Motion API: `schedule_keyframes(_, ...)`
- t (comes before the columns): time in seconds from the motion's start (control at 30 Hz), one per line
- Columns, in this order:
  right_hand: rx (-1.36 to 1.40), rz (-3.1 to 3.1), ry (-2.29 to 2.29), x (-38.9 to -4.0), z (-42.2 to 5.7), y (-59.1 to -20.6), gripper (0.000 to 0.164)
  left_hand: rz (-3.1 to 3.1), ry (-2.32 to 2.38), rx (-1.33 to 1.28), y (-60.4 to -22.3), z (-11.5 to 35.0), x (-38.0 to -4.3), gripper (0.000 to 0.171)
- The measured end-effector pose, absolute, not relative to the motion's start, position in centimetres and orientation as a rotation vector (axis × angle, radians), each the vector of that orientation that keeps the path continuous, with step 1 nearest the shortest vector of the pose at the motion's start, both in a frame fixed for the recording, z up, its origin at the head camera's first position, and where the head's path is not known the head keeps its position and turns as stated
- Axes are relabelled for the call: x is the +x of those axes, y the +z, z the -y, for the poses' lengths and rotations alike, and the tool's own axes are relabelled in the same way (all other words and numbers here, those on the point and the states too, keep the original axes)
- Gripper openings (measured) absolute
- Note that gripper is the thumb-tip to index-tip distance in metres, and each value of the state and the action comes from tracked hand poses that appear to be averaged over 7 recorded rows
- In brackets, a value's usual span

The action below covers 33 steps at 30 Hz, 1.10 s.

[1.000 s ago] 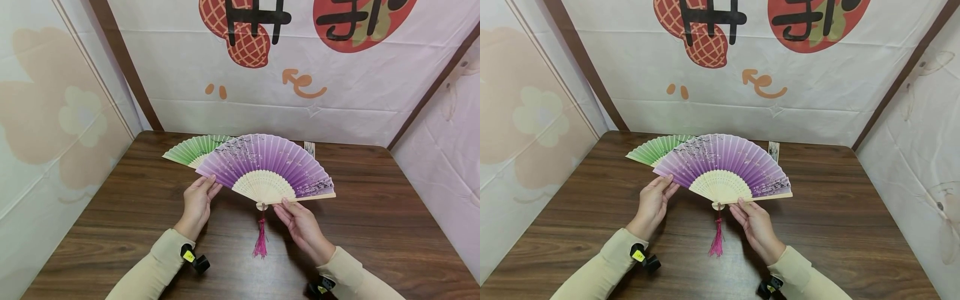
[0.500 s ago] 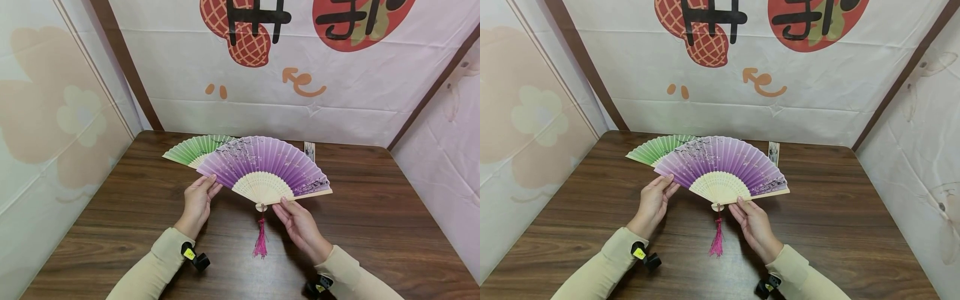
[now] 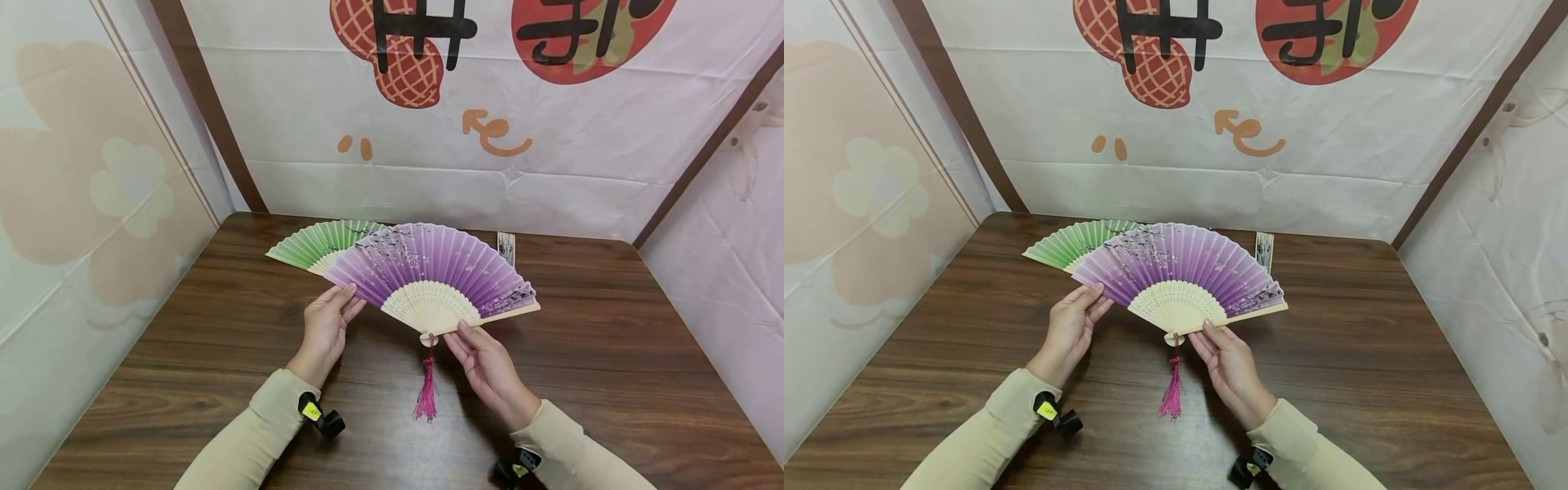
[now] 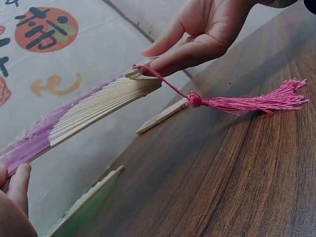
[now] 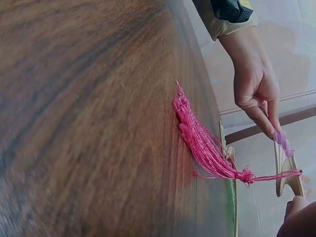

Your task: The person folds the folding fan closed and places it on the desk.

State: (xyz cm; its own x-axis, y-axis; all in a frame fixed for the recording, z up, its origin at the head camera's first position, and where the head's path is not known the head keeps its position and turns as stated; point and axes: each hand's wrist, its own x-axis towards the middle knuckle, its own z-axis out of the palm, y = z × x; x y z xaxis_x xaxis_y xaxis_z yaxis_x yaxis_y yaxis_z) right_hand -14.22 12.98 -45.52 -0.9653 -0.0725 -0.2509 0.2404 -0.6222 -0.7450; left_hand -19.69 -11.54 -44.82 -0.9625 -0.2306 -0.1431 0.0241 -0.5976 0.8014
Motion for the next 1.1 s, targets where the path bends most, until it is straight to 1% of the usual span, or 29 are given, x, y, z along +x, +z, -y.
schedule_keyframes(0.23,0.303,-1.287,-2.65,-14.6,-12.7,-45.6,0.014,1.342,-2.67,0.321,-45.0,11.4,-20.2,0.035)
schedule_keyframes(1.1,0.298,-1.391,-2.624,-16.5,-12.4,-46.6,0.017,1.434,-2.668,0.271,-45.8,11.6,-22.3,0.031)
